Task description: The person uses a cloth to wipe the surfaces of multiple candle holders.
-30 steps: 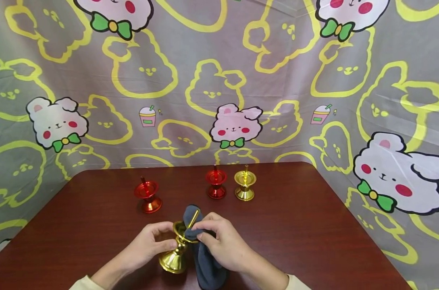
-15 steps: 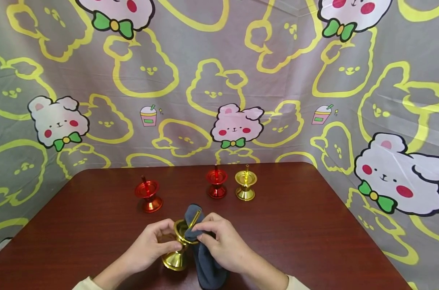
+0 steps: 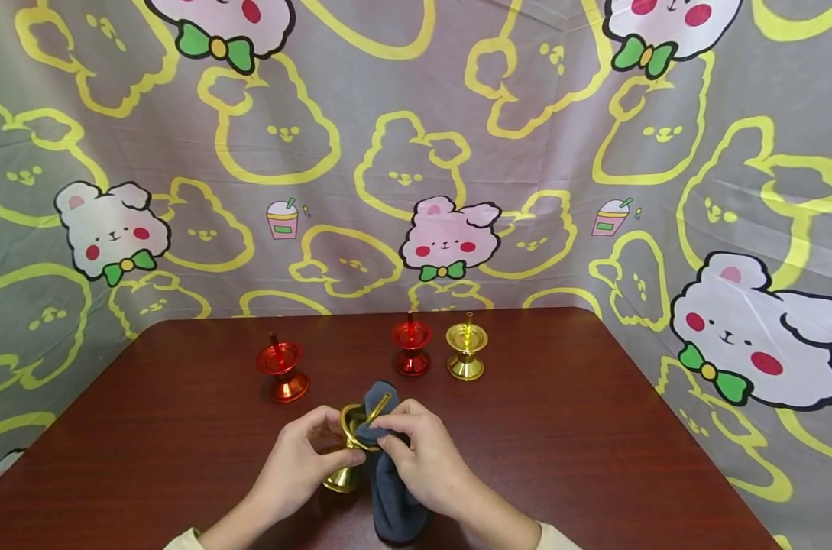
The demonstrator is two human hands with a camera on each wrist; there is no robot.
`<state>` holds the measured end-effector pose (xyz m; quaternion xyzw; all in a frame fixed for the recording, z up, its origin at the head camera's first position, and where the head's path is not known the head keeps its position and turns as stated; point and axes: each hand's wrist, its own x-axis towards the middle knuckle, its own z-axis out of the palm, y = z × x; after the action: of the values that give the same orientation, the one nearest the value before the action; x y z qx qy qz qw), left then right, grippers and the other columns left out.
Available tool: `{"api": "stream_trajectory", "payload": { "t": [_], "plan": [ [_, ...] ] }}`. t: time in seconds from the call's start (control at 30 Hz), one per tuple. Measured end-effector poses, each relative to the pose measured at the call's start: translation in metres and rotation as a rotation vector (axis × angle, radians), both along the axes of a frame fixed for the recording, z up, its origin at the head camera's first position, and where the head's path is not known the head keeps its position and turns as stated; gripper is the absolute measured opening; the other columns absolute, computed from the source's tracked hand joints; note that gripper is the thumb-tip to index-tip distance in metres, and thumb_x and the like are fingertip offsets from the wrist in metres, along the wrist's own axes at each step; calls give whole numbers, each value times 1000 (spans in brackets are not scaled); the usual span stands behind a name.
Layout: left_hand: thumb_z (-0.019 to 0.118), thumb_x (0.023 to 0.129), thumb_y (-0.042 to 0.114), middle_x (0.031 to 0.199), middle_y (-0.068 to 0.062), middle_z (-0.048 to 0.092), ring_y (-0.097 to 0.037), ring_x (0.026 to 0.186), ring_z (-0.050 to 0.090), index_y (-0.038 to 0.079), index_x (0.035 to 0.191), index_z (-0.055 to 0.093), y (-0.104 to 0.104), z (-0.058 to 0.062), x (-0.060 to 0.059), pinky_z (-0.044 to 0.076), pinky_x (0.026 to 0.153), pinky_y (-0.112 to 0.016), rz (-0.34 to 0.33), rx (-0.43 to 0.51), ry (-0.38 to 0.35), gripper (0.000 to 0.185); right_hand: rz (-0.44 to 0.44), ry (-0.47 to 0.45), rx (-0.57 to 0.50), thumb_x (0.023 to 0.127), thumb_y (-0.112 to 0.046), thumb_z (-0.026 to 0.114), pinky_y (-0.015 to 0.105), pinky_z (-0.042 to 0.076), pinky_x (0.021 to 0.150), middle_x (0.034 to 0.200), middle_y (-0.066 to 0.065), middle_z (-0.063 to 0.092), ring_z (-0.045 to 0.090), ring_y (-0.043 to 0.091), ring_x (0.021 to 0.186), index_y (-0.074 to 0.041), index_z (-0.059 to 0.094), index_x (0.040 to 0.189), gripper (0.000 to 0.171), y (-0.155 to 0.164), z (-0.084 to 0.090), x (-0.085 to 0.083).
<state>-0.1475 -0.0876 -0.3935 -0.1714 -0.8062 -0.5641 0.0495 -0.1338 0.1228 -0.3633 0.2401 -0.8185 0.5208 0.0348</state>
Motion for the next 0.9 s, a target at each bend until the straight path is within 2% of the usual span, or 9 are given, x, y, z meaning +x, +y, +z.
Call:
{"api": "stream_trajectory", "payload": {
  "t": [0.1, 0.3, 0.43, 0.5, 0.7, 0.8, 0.9],
  "plan": [
    [89, 76, 16, 91, 4, 71, -13, 87, 69, 11, 104, 71, -2, 2, -2, 56, 79, -29, -48, -14, -1, 34, -14, -17, 1, 93, -2, 69, 24, 47, 71, 99, 6, 62, 55, 14, 91, -9, 76, 109, 18, 3, 0, -1],
    [70, 94, 10, 107, -12, 72, -18, 93, 70, -1, 118, 68, -12, 3, -6, 56, 80, -28, -231, 80, -57, 26, -13, -26, -8, 94, -4, 69, 26, 50, 81, 100, 3, 63, 58, 15, 96, -10, 76, 109, 18, 9, -1, -4],
    [71, 93, 7, 107, -16, 71, -18, 93, 70, -5, 118, 67, -21, 0, -9, 55, 80, -27, -288, 143, -105, 29, 7, -49, -7, 94, -5, 69, 27, 49, 85, 100, -2, 62, 59, 16, 100, -13, 76, 110, 19, 10, 0, -2],
    [73, 91, 6, 105, -14, 71, -16, 91, 70, -7, 119, 65, -25, -3, -10, 55, 78, -27, -320, 180, -136, 31, 28, -57, -13, 94, -6, 69, 27, 49, 86, 100, -3, 62, 59, 16, 101, -14, 76, 110, 20, 9, 1, 0],
    [71, 92, 2, 107, -5, 71, -15, 96, 68, -14, 121, 60, -32, -10, -13, 55, 82, -28, -451, 267, -205, 35, 86, -44, -25, 96, -6, 66, 28, 49, 85, 100, -2, 61, 58, 16, 100, -16, 76, 111, 20, 6, 4, 3],
    [71, 92, 2, 110, -9, 71, -17, 99, 69, -13, 123, 60, -30, -10, -12, 55, 84, -29, -470, 271, -214, 36, 91, -39, -19, 96, -4, 66, 27, 50, 82, 99, -3, 61, 58, 15, 98, -15, 76, 109, 20, 6, 4, 3],
    [70, 92, -1, 113, -18, 70, -18, 98, 70, -14, 124, 59, -28, -8, -11, 56, 83, -30, -471, 278, -216, 37, 92, -26, -10, 95, -2, 66, 27, 50, 80, 98, -3, 60, 58, 14, 95, -14, 76, 108, 20, 5, 3, 2]
  ]
}}
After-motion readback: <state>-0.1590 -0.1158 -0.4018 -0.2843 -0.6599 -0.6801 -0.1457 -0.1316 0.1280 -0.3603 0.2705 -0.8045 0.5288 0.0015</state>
